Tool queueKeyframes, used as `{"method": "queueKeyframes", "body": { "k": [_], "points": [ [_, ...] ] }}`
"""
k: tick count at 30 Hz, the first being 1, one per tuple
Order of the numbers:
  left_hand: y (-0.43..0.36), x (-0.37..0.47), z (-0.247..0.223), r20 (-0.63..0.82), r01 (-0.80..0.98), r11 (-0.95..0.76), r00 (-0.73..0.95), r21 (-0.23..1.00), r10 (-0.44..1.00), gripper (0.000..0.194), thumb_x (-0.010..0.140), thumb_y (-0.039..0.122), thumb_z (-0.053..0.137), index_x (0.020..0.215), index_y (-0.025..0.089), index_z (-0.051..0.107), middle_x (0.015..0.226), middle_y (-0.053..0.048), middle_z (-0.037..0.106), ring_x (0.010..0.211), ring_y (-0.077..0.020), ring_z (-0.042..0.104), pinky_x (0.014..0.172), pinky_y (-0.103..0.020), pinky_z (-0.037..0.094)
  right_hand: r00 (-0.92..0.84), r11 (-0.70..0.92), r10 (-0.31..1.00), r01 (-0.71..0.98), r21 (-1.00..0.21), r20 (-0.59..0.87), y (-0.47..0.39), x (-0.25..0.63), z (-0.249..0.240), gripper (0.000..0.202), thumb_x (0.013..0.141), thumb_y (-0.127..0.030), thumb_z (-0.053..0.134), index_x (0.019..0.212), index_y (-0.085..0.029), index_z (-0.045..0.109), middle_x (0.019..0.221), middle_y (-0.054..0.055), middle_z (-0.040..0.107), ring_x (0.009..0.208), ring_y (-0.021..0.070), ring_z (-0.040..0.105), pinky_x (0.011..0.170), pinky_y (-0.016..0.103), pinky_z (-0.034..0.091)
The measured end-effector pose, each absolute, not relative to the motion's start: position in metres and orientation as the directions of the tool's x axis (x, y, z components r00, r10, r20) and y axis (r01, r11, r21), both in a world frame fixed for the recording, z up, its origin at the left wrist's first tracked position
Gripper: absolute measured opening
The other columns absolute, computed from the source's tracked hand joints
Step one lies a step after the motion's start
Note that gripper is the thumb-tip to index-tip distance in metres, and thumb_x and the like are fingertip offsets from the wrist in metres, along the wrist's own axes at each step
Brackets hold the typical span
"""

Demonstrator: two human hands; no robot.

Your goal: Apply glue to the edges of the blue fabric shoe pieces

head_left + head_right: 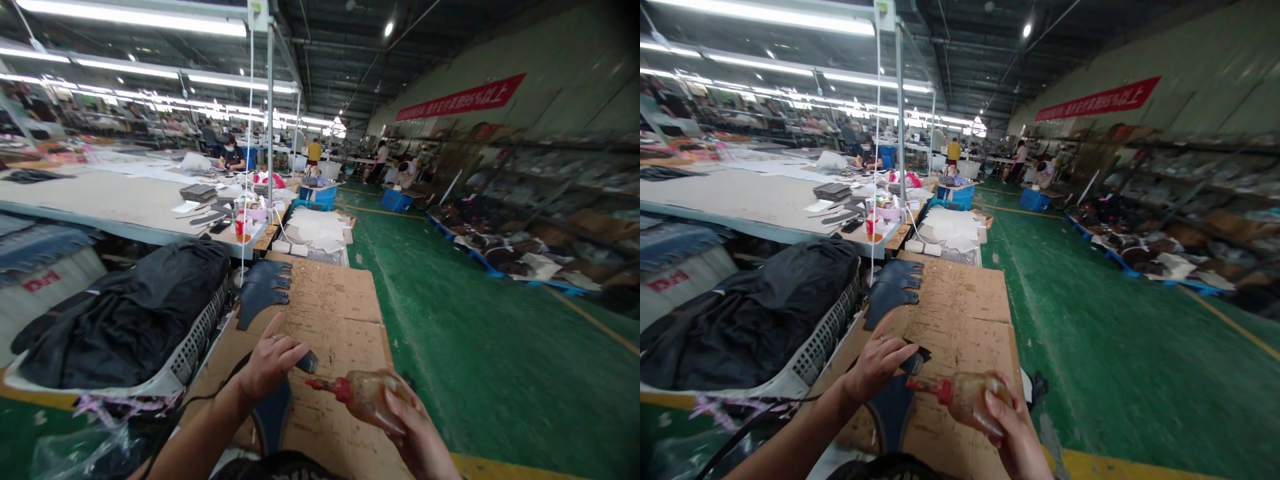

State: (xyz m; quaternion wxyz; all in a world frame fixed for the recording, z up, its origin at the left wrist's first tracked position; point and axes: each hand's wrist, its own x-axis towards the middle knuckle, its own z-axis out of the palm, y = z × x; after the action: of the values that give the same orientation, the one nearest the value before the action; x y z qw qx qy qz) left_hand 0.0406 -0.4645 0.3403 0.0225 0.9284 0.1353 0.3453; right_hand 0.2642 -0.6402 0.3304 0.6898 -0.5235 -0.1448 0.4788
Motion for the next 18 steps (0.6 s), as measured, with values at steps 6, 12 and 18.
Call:
{"method": "queueKeyframes", "body": {
  "k": [6, 12, 18],
  "points": [
    [-0.467, 0.033, 0.337, 0.676, 0.244, -0.959, 0.683, 0.146, 0.277, 0.034, 0.090, 0.012, 0.034, 0.113, 0.019, 0.058, 0.079, 0.000, 0.066, 0.068, -0.0139, 0.060, 0.112, -0.048, 0.027, 0.510, -0.024, 0.769, -0.580, -0.814, -0.386, -0.629, 0.265, 0.326, 0.054, 0.049, -0.035, 0.090, 0.097, -0.024, 0.068, 0.082, 0.001, 0.074, 0.067, 0.0190, 0.068, 0.050, 0.023, 0.050],
    [-0.467, 0.021, 0.339, 0.678, 0.271, -0.950, 0.670, 0.155, 0.302, 0.035, 0.092, 0.016, 0.032, 0.115, 0.019, 0.058, 0.079, -0.001, 0.066, 0.067, -0.0136, 0.060, 0.113, -0.049, 0.026, 0.471, -0.040, 0.809, -0.555, -0.831, -0.353, -0.624, 0.266, 0.319, 0.053, 0.053, -0.039, 0.087, 0.099, -0.024, 0.067, 0.083, 0.002, 0.074, 0.067, 0.0212, 0.069, 0.050, 0.026, 0.052],
    [-0.465, 0.010, 0.336, 0.667, 0.290, -0.941, 0.667, 0.177, 0.331, 0.037, 0.092, 0.016, 0.031, 0.118, 0.019, 0.057, 0.082, -0.001, 0.066, 0.070, -0.0135, 0.060, 0.114, -0.054, 0.019, 0.482, -0.058, 0.791, -0.554, -0.830, -0.377, -0.612, 0.262, 0.312, 0.051, 0.054, -0.034, 0.087, 0.100, -0.024, 0.067, 0.091, 0.004, 0.076, 0.080, 0.0260, 0.071, 0.065, 0.032, 0.057]
  ]
}}
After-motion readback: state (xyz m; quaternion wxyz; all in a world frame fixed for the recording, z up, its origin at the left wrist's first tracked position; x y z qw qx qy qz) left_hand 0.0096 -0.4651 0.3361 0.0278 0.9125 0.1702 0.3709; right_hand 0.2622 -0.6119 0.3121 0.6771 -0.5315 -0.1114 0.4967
